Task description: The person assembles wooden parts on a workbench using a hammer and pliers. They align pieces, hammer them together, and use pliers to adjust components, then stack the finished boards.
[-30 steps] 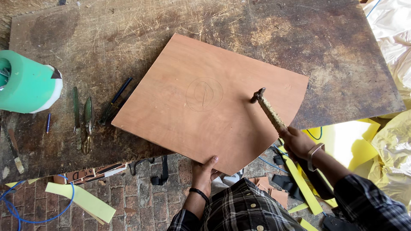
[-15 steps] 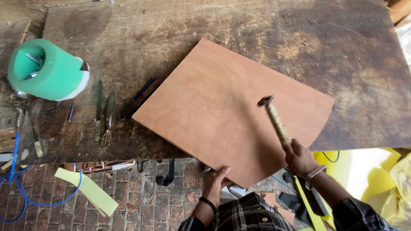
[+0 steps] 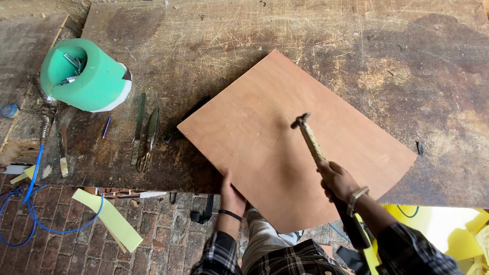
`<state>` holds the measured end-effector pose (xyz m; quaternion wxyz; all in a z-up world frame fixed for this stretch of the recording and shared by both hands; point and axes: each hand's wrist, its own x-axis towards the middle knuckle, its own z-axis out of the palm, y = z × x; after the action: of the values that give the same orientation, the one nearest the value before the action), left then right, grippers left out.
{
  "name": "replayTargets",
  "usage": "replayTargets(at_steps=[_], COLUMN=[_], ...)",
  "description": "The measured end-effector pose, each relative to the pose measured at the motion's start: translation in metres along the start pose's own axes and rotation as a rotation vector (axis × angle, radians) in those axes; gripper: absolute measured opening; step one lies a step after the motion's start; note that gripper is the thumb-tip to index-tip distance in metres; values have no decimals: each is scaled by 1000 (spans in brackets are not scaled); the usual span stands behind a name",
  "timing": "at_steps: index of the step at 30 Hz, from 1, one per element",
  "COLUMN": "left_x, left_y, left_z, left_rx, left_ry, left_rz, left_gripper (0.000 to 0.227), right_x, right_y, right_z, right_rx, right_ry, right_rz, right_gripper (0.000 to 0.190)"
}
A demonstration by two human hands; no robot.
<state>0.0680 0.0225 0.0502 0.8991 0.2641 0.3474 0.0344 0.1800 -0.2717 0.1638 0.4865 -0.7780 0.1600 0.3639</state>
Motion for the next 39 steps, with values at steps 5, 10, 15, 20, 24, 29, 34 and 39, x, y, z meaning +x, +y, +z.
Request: replayTargets(at_steps=[5, 10, 15, 20, 24, 29, 34, 39], left_x=[5, 3, -3, -7, -6, 0, -1, -3], left_y=[-19, -18, -9, 0, -4, -3, -13, -19], left_z=[-6, -7, 5, 8, 12, 9, 11, 10], left_rx=[11, -40, 23, 9, 0, -7, -18, 15], left_ry=[-22, -35, 18, 57, 48, 48, 70, 81], left_rz=[11, 45, -36, -82, -78, -34, -105, -118], left_gripper=[62, 59, 58, 57, 58, 59, 60, 55], right_x=[33, 38, 27, 40, 50, 59, 49, 49], right_y=[-74, -118, -127, -126, -119, -121, -119, -127], right_z=[37, 66, 70, 70, 57, 62, 47, 45], right_rx=[-89, -226, -167, -213, -303, -72, -328, -372], right_ry=[58, 90, 26, 87, -16, 265, 47, 256], right_rz=[-278, -326, -279, -271, -134, -550, -143, -525], right_gripper=[45, 40, 46, 38, 46, 38, 42, 45])
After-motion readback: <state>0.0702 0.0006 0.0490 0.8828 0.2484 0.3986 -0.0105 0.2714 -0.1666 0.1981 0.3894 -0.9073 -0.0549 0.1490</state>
